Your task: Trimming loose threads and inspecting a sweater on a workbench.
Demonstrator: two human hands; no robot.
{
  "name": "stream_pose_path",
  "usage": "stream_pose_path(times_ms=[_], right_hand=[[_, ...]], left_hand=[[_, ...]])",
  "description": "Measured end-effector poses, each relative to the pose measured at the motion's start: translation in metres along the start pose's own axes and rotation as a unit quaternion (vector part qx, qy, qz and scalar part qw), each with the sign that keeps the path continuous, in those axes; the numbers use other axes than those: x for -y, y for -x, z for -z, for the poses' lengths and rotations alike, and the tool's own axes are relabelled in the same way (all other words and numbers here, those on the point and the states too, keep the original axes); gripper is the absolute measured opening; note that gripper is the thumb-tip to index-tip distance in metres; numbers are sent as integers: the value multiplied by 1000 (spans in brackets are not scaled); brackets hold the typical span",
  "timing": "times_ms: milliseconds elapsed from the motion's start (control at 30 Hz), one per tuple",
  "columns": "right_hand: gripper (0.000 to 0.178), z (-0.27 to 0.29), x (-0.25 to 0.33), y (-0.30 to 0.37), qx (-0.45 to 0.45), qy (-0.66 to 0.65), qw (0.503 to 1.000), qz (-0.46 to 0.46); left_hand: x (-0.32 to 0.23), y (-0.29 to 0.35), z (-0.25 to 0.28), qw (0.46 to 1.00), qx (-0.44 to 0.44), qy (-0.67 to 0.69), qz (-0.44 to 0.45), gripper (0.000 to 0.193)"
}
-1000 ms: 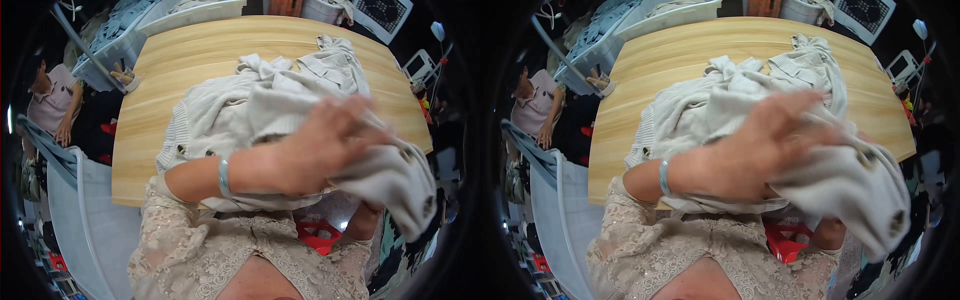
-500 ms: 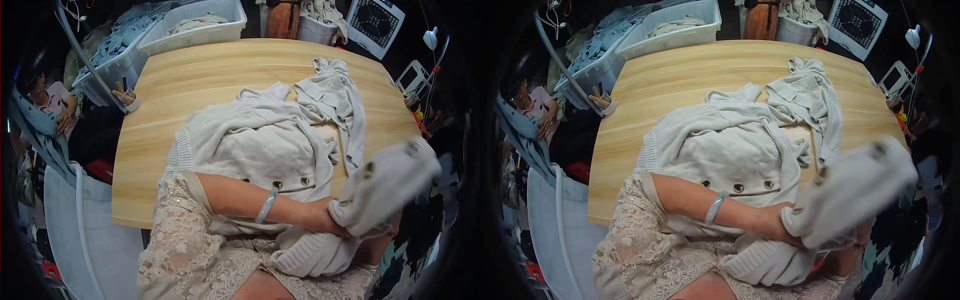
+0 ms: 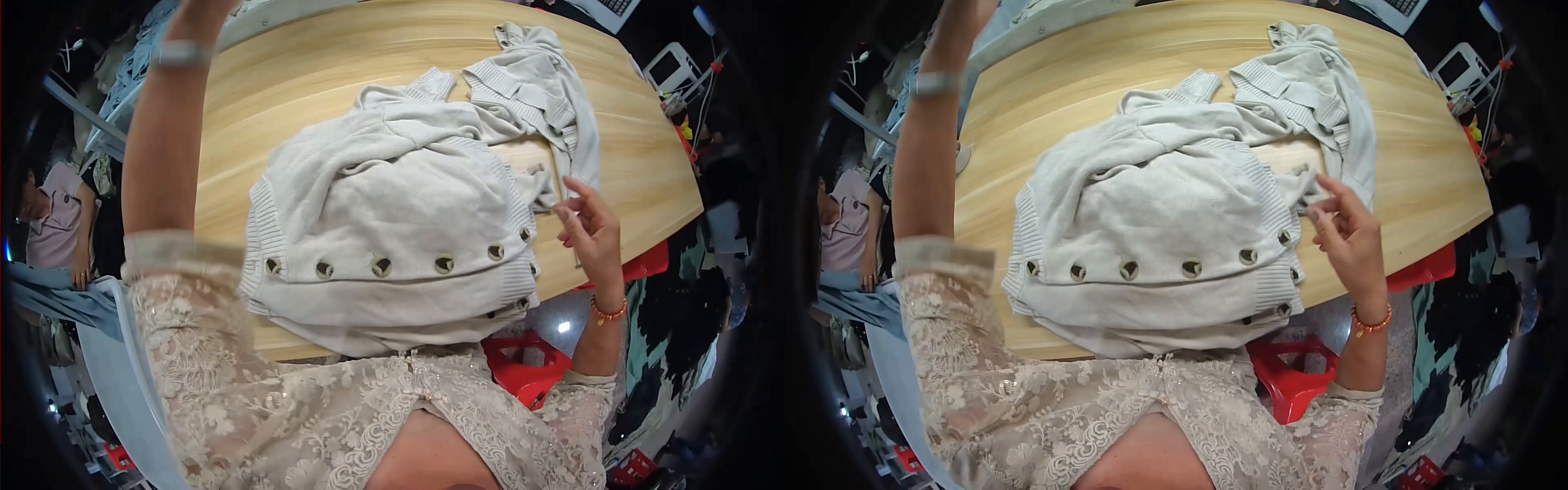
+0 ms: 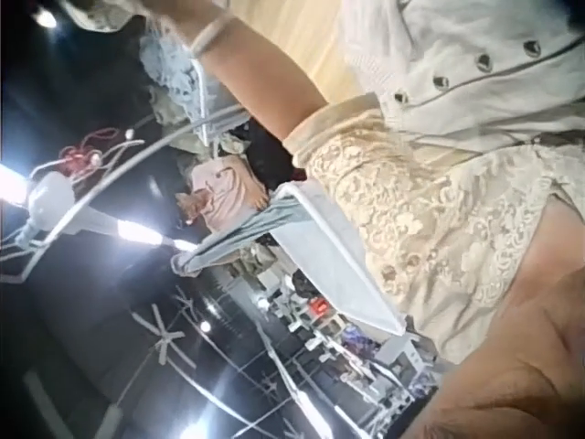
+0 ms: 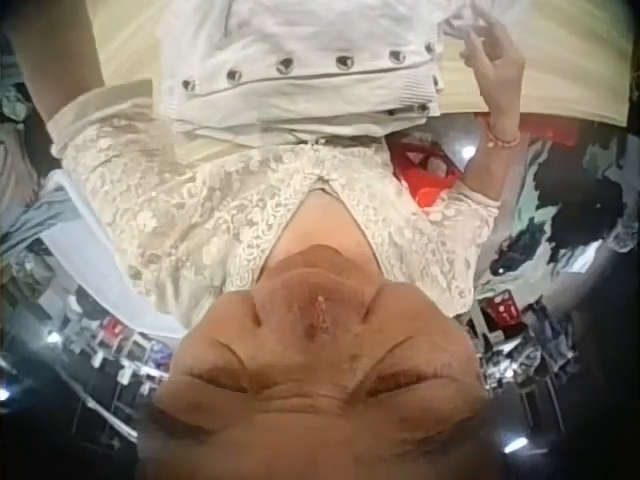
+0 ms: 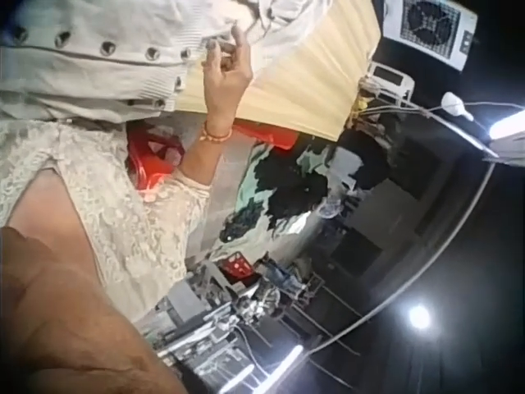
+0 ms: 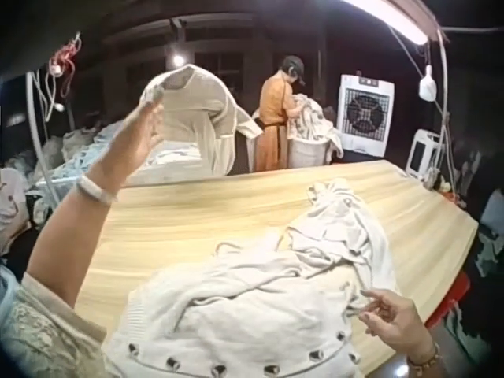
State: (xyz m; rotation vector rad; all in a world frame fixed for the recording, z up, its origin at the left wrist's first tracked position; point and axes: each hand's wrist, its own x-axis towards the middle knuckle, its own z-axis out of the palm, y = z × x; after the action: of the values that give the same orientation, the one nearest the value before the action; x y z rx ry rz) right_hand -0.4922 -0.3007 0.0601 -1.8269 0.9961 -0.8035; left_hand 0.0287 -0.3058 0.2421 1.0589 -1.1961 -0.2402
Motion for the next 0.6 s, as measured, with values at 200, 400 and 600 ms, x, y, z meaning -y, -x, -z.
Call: stream_pose_path(times_ms=[200,400,600], right_hand=[[51,-40,-30,8,87,98,987,92],[68,-75,-11,11,142,234,922,274],[76,-92,-9,27,145,301,895,295]], left_hand=[[28,256,-3,912,304,-258,102,38],[-11,367,31,834,365,-407,69,57],[-4,383,43,827,311,-469,20,57]])
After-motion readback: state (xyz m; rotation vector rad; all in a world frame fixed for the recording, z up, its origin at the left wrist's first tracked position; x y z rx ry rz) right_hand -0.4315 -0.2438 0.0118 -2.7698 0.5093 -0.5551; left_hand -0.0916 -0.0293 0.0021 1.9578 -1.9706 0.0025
